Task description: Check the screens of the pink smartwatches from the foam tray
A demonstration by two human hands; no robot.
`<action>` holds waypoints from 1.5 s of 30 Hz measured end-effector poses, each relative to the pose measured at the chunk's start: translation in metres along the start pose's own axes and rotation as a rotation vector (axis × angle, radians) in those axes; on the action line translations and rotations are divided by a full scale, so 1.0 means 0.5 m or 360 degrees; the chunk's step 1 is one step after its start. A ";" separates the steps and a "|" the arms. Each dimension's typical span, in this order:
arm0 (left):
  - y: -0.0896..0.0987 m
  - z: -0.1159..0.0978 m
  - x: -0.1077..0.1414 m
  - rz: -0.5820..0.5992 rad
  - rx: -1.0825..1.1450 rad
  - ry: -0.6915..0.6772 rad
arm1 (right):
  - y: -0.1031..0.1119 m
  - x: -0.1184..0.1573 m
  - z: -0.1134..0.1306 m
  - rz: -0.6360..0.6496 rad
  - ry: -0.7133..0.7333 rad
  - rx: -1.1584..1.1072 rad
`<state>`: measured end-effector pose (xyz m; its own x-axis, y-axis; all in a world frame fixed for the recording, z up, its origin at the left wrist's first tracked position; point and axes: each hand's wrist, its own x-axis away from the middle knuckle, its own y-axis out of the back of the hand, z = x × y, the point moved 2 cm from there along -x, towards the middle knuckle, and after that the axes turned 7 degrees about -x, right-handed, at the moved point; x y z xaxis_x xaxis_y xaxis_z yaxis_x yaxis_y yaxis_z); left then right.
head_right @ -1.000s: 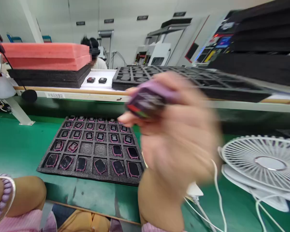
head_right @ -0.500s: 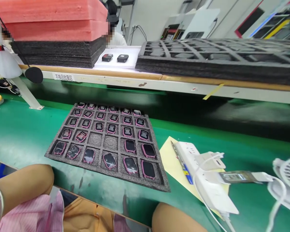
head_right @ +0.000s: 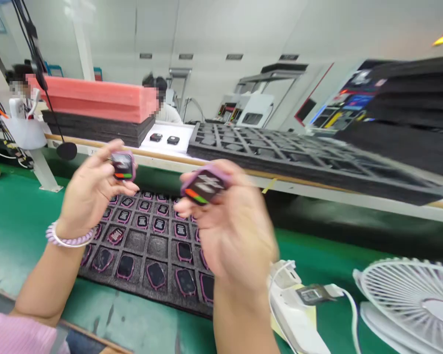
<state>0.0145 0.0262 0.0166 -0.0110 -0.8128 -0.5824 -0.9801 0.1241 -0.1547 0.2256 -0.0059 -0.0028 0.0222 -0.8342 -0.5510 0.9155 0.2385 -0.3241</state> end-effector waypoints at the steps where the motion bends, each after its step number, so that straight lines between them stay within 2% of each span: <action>1: -0.011 0.020 -0.006 0.0089 0.0027 0.0126 | -0.004 -0.019 -0.016 0.0011 -0.0112 -0.0086; 4: -0.037 0.071 -0.011 0.0203 0.0008 0.0313 | 0.002 -0.061 -0.077 0.0007 -0.0535 -0.0316; 6: -0.048 0.093 -0.009 0.0252 -0.0008 0.0329 | 0.010 -0.070 -0.105 -0.0020 -0.0594 -0.0337; 11: -0.050 0.111 -0.008 0.0251 -0.0050 0.0327 | 0.013 -0.061 -0.115 0.0027 -0.0541 -0.0258; 24: -0.047 0.110 -0.013 0.0272 -0.0102 0.0274 | 0.013 -0.063 -0.113 0.0087 -0.0509 -0.0201; 33: -0.046 0.103 -0.013 0.0272 -0.0083 0.0394 | 0.015 -0.067 -0.113 0.0024 -0.0539 -0.0222; 45: -0.049 0.114 -0.014 0.0283 -0.0037 0.0288 | 0.017 -0.065 -0.119 0.0064 -0.0474 -0.0223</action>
<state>0.0496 0.0614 -0.0210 -0.2169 -0.8684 -0.4459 -0.9639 0.2627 -0.0429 0.2086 0.0530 -0.0334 0.1927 -0.9265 -0.3231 0.8479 0.3230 -0.4204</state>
